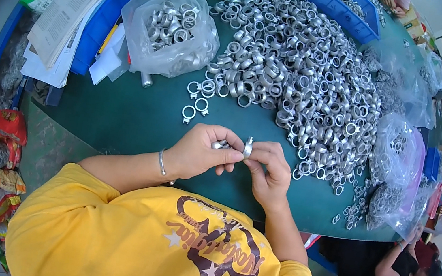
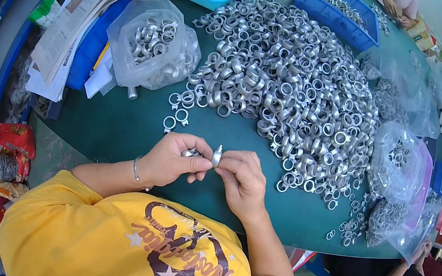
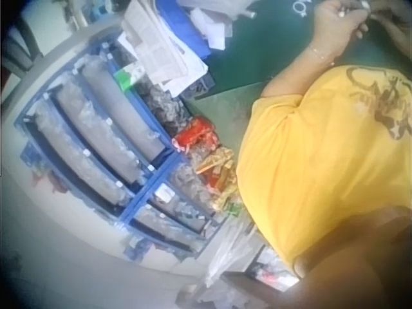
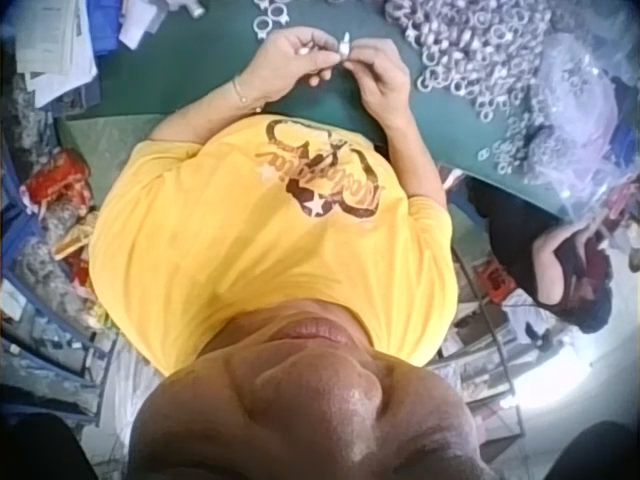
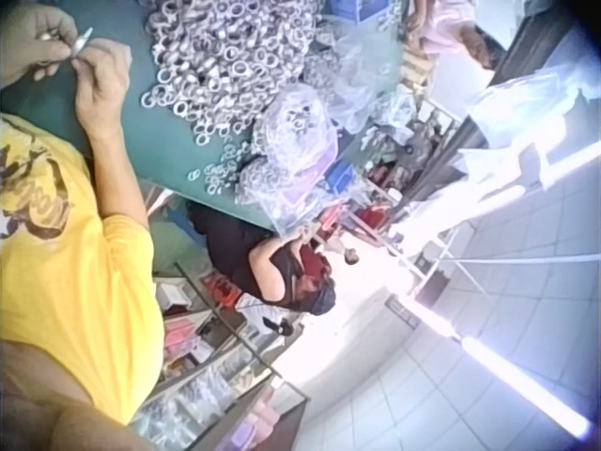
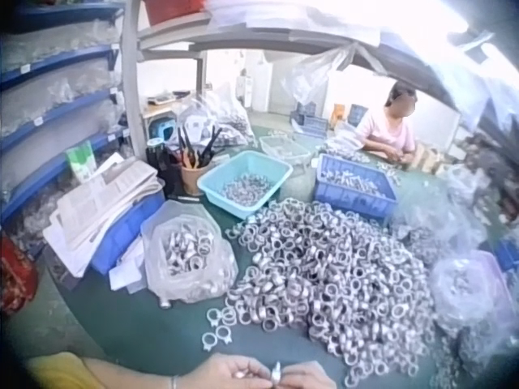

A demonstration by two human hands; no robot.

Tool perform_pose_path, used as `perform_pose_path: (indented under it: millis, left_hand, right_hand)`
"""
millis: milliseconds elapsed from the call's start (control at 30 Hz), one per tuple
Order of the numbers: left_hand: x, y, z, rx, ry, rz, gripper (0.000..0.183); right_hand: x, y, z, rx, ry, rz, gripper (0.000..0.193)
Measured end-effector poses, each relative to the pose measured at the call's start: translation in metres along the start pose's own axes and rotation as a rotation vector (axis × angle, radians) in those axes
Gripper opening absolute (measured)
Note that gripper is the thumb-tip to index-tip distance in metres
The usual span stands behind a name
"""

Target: The person picks up metal rings and inserts a smaller metal cylinder into each one, handling the parts one at a time and placing the assembled pieces back onto the table.

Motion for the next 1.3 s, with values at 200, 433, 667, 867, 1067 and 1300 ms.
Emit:
perform_pose_path:
  millis: [200,433,667,867,1067,1300]
  left_hand:
    - [0.003,-0.001,0.001,0.048,0.185,-0.135,0.006]
    - [0.005,0.0,0.0,0.025,0.118,-0.05,0.009]
    - [0.002,0.002,0.002,0.049,0.296,-0.171,0.005]
    - [0.001,0.001,0.001,0.097,0.561,-0.459,0.004]
    - [-0.002,0.002,0.001,0.0,0.532,-0.42,0.008]
    - [0.017,-0.011,-0.008,0.022,-0.35,0.535,0.033]
  right_hand:
    - [0.01,-0.005,-0.002,0.008,0.029,-0.061,0.017]
    - [0.01,-0.005,-0.001,-0.028,-0.092,0.083,0.015]
    - [0.014,-0.005,0.0,-0.117,-0.033,0.042,0.016]
    - [0.002,-0.001,0.013,0.13,0.43,-0.475,0.012]
    - [-0.004,0.006,0.012,0.071,0.475,-1.013,0.018]
    - [0.006,-0.004,0.01,0.11,0.177,-0.713,0.025]
Point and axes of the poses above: each hand's wrist, its own z-axis away from the middle knuckle, its own y-axis out of the palm, x = y × z, the point moved 2 cm from there along -z, towards the middle knuckle, and after that the axes turned 15 degrees about z, right-handed, at the moved point
